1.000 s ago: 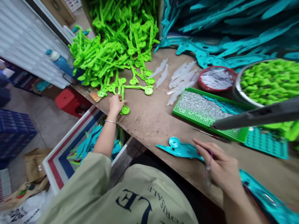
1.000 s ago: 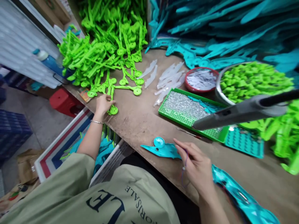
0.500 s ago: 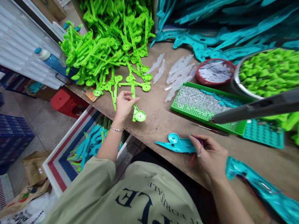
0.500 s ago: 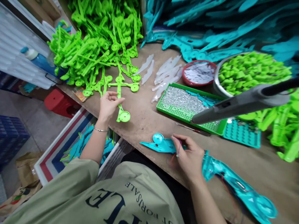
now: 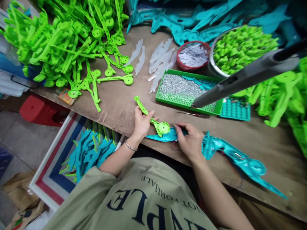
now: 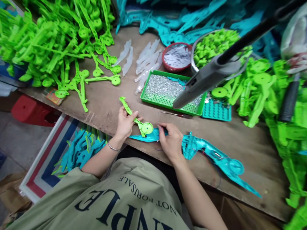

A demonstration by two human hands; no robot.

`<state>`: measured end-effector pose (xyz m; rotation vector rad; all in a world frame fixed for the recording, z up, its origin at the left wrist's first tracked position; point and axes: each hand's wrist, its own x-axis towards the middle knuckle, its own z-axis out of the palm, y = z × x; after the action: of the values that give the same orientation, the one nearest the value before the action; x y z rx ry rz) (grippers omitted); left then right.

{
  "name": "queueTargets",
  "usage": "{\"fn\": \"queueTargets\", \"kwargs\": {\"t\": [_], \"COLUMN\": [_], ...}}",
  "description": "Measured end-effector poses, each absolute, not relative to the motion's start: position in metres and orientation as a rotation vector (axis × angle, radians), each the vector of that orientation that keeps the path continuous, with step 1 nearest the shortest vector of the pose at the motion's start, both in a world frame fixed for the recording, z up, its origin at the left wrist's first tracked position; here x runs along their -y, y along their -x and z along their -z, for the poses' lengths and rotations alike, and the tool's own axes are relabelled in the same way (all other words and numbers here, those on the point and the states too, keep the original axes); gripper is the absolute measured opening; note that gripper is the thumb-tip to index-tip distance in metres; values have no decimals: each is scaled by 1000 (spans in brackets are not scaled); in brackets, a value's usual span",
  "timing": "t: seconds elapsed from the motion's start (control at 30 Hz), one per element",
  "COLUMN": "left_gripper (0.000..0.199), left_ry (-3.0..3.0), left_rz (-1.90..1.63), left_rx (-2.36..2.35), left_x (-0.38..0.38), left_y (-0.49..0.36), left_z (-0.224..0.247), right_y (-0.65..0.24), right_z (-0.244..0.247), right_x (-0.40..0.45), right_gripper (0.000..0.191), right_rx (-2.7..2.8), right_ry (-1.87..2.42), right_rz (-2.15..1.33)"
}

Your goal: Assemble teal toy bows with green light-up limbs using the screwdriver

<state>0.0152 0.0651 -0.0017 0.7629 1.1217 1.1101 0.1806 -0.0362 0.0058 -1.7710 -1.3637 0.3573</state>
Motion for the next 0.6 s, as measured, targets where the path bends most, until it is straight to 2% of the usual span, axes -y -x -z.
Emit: {"fn": "queueTargets", "kwargs": {"t": [0.17, 0.37, 0.6], "left_gripper": [67, 86, 81], "left_ry": [-929, -1216, -1506], "left_rz": [-1008, -848, -828], "left_rx": [-1200, -1217, -1237], "left_x": [-72, -70, -61], "left_y": [-8, -4, 8], "left_z": [3, 11, 16], "right_y": [-181, -179, -173], "right_z": [-5, 0, 3], "right_x": [36, 40, 41], "right_gripper": [18, 18, 20], "right_rx": [1356, 1383, 1385], "right_ry": [1810, 1845, 1900], "right_rz": [-365, -309, -239]}}
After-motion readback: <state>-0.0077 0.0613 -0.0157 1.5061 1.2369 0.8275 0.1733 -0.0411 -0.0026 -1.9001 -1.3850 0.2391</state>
